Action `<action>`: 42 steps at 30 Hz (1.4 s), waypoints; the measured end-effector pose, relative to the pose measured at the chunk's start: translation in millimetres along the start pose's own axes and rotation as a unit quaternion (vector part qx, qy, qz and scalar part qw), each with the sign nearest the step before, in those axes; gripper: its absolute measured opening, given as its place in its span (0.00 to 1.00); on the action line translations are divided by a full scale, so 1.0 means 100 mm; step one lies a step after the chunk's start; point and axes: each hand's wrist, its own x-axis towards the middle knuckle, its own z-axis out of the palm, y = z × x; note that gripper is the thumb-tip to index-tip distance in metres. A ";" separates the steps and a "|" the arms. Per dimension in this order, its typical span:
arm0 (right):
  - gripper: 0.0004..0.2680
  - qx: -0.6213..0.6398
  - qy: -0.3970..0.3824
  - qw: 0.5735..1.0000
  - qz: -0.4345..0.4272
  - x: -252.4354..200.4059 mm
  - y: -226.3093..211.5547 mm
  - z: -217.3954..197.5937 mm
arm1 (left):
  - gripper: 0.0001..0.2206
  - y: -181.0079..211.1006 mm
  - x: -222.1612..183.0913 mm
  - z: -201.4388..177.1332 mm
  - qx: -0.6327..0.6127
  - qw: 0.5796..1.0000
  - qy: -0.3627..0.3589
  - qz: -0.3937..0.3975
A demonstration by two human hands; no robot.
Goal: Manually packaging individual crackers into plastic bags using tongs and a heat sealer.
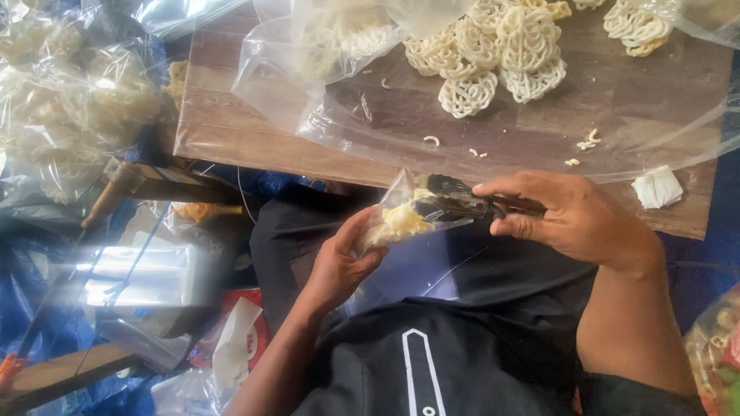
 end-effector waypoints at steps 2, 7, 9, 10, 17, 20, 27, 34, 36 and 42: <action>0.18 0.000 0.000 1.000 -0.025 -0.03 0.07 0.02 | 0.29 0.02 -0.01 -0.01 -0.005 1.000 -0.005 -0.005; 0.18 -0.046 0.010 0.998 -0.043 -0.09 0.05 0.03 | 0.28 0.00 -0.02 -0.01 -0.001 1.000 0.001 -0.025; 0.15 -0.051 0.021 0.997 -0.050 -0.10 0.07 0.02 | 0.28 0.01 -0.02 -0.01 -0.011 0.999 0.012 -0.029; 0.15 -0.051 0.021 0.997 -0.050 -0.10 0.08 0.03 | 0.28 0.02 -0.02 -0.01 -0.012 0.999 0.011 -0.030; 0.14 -0.096 0.033 0.994 -0.051 -0.12 0.08 0.07 | 0.27 -0.01 -0.01 -0.01 0.013 0.999 -0.001 -0.031; 0.16 -0.162 0.056 0.983 -0.067 -0.15 -0.05 0.12 | 0.28 0.02 -0.02 0.01 0.051 0.999 0.009 -0.011; 0.16 -0.227 0.093 0.967 -0.066 -0.20 -0.25 0.17 | 0.33 0.01 -0.03 0.07 0.201 0.961 0.063 0.181; 0.17 -0.225 0.085 0.970 -0.029 -0.22 -0.34 0.19 | 0.37 -0.06 0.00 0.09 0.285 0.922 0.066 0.253; 0.16 -0.166 0.017 0.986 -0.004 -0.20 -0.36 0.18 | 0.39 -0.01 0.00 0.09 0.280 0.942 0.001 0.183; 0.17 -0.184 0.013 0.978 -0.093 -0.16 -0.38 0.21 | 0.22 0.36 -0.08 0.07 -0.022 0.984 -0.071 0.162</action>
